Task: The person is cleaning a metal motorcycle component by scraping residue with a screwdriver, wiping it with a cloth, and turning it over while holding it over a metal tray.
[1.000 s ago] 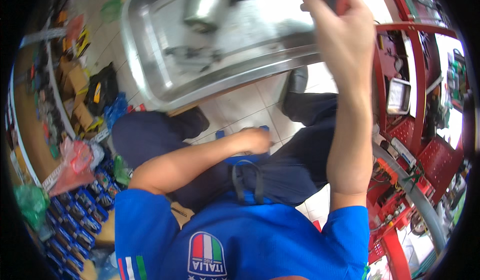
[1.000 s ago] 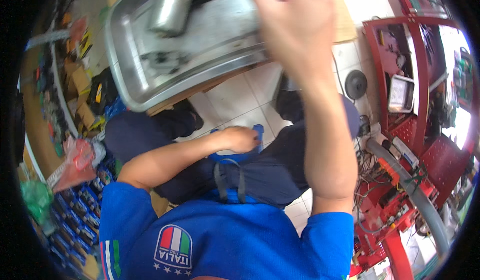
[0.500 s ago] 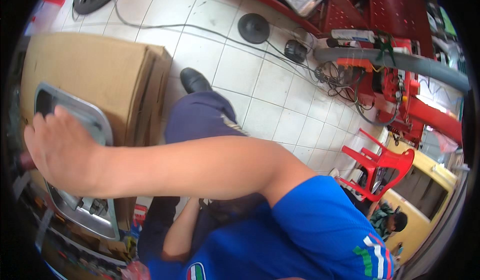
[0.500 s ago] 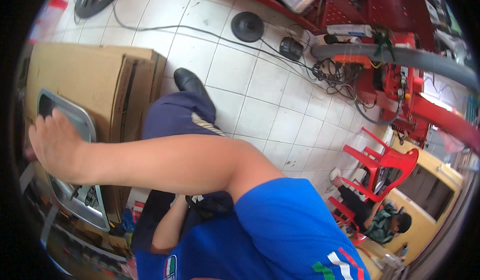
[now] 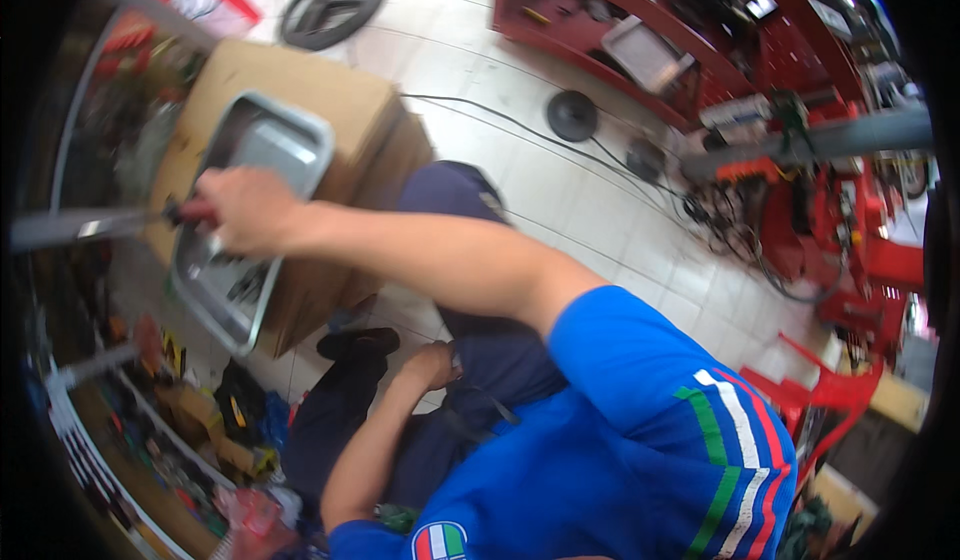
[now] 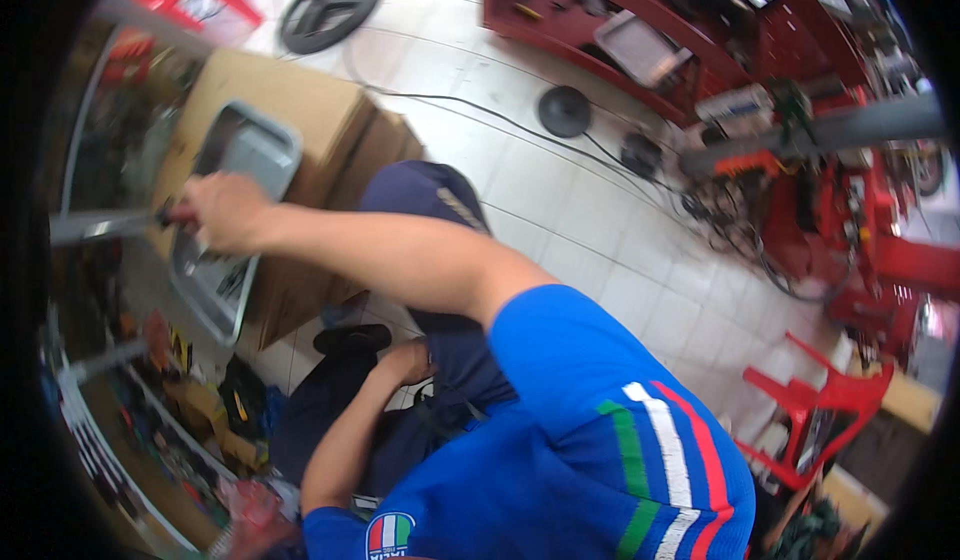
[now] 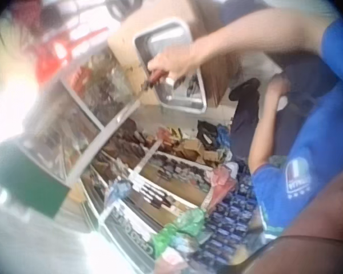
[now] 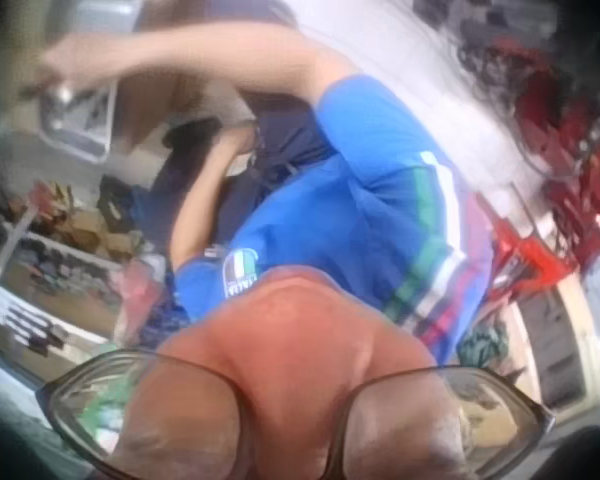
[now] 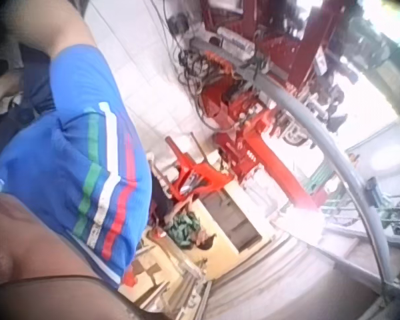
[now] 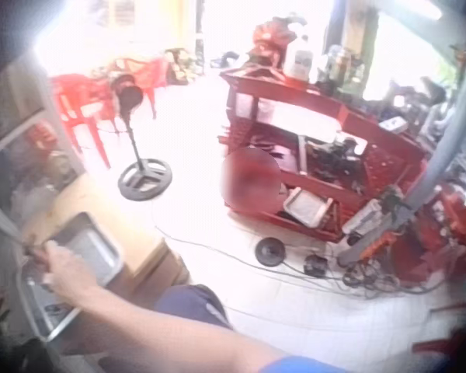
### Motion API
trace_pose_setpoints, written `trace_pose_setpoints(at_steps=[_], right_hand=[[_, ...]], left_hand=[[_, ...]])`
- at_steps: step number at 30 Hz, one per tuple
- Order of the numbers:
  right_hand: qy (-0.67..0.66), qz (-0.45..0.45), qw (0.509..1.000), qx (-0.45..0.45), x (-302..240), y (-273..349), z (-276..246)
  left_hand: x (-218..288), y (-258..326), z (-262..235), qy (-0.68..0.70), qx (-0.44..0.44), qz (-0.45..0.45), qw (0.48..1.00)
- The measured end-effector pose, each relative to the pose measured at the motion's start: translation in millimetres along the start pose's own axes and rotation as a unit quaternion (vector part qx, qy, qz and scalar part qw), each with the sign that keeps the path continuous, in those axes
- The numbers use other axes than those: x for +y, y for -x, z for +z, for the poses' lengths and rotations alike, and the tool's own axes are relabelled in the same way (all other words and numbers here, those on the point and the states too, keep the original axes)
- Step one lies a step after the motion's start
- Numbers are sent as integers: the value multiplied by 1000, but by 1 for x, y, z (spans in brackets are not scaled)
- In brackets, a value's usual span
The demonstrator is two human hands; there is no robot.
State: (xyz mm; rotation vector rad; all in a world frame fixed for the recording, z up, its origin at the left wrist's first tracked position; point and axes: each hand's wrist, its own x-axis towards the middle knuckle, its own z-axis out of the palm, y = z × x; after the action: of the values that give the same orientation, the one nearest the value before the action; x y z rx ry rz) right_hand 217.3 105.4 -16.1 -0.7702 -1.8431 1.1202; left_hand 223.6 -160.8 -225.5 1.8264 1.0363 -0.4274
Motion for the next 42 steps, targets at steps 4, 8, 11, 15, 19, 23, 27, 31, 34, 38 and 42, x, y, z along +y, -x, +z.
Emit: trace_pose_setpoints(at_steps=[4, 8, 11, 15, 19, 23, 27, 31, 34, 38, 42], right_hand=[[59, -29, 995, 72, 18, 2, -24], [71, 4, 994, 87, 14, 8, -39], [116, 62, 987, 90, -2, 18, -56], [137, 77, 983, 89, -18, 27, -60], [119, 78, 987, 75, -15, 29, -54], [84, 59, 993, 64, -10, 23, -53], [95, 79, 992, 38, -6, 17, -54], [84, 72, 993, 43, -1, 16, -59], [77, 58, 994, 50, 2, 17, -65], [78, 72, 992, 65, 1, 17, -68], [89, 87, 990, 61, 2, 16, -73]], left_hand=[[77, 72, -150, 11, -36, -43, 998], [69, 158, -245, 50, 178, 13, 983], [36, 195, -277, 296, 591, 112, 742], [-18, 209, -276, 187, 627, -183, 733], [-13, 183, -266, 99, 620, -221, 747], [-24, 153, -272, 85, 634, -222, 736], [-17, 148, -284, 135, 629, -272, 716], [-11, 150, -295, 253, 650, -229, 679], [-10, 125, -290, 226, 675, -192, 676], [-8, 95, -283, 68, 710, -170, 680], [-7, 84, -282, 27, 684, -188, 704]])
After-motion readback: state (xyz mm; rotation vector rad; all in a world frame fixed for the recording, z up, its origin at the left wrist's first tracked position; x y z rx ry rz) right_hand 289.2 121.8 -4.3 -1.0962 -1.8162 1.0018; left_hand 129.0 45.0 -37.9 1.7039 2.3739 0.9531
